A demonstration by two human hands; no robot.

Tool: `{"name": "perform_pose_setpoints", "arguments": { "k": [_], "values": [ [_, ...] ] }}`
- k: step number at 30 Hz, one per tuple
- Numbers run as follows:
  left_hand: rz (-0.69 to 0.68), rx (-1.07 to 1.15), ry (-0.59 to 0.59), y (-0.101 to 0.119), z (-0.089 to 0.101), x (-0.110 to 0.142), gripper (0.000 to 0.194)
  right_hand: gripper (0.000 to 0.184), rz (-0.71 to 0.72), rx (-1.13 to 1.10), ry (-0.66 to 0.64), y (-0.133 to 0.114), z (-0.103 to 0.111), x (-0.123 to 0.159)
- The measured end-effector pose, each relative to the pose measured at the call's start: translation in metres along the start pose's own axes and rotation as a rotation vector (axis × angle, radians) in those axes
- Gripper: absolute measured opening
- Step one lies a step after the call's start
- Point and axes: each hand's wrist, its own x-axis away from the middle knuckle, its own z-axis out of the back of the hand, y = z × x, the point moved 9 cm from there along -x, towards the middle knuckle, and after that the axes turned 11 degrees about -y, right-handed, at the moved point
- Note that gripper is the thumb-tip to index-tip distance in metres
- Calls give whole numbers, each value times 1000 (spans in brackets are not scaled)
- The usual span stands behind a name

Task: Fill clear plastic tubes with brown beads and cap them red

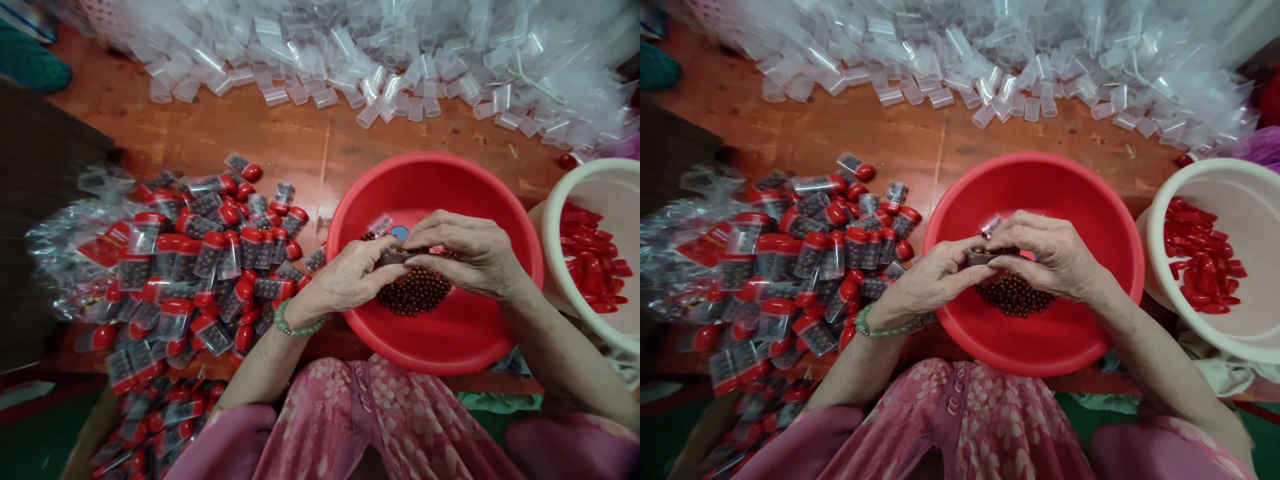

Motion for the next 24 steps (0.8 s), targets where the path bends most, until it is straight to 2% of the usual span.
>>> {"name": "perform_pose_setpoints", "arguments": {
  "k": [2, 4, 10, 13, 16, 18, 20, 21, 23, 24],
  "values": [
    [3, 23, -15, -1, 0, -1, 26, 9, 13, 28, -15, -2, 1, 0],
    [19, -6, -25, -3, 0, 0, 26, 13, 14, 65, -92, -2, -3, -2],
    [88, -151, -33, -7, -2, 5, 28, 19, -74, 104, -358, 2, -32, -5],
    [140, -208, 1, -13, 3, 3, 30, 24, -220, 217, -403, 8, -37, -1],
    [145, -194, 81, -12, 11, 0, 30, 38, -307, 291, -427, 2, -29, 17],
    [158, -138, 181, -8, 18, 5, 30, 43, -326, 281, -367, -7, -8, 39],
    [192, -51, 242, -6, 19, 12, 29, 35, -368, 265, -188, -8, 31, 68],
    [218, -5, 232, -6, 16, 14, 29, 32, -423, 281, -88, -2, 55, 86],
    [255, 54, 169, -8, 6, 18, 28, 25, -652, 411, 103, 25, 106, 131],
    [267, 63, 142, -8, 2, 19, 28, 21, -819, 505, 119, 44, 126, 155]
  ]
}}
